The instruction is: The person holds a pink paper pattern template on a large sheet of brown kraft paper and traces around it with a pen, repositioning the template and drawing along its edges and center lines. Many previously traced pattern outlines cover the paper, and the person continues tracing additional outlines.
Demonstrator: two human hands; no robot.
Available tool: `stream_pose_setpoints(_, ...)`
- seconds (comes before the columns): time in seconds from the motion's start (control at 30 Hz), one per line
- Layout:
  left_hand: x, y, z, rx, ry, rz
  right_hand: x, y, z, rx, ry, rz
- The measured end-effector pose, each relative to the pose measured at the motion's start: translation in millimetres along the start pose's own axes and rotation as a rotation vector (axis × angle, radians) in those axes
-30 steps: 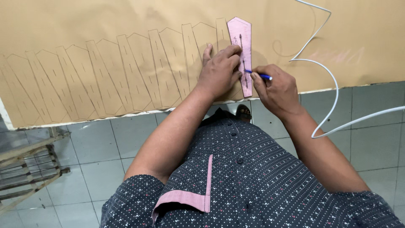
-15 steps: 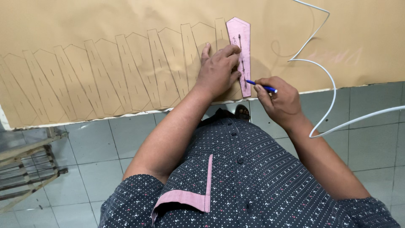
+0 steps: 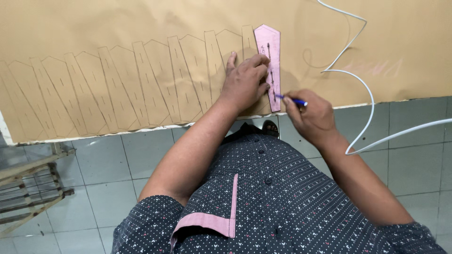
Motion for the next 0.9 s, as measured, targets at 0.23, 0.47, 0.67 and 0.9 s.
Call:
stream_pose_setpoints(0.23,0,0,2,-0.034,-0.041,-0.028,54,-38,-10,0.106,-0.187,0.033)
stream_pose_setpoints(0.47,2,2,-2,-0.024,-0.053,-0.028,71,-51,-20,0.102,-0.152,0.003)
stream_pose_setpoints(0.67,3,3,-4,-0.011,-0.044,-0.026,69,-37,-19,0.006,-0.143,0.125)
stream_pose_setpoints(0.9,1,5,-8,0.003,-0.040,-0.027,50,-46,-17,0.059,-0.184,0.020)
Point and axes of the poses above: each hand's wrist, its own x-axis towards the middle knuckle, its own z-axis out of the back of the hand, y = z × x, the point moved 5 cm from there along x, towards the middle knuckle, and after that the axes turned 8 degrees about z, right-handed, at the moved point
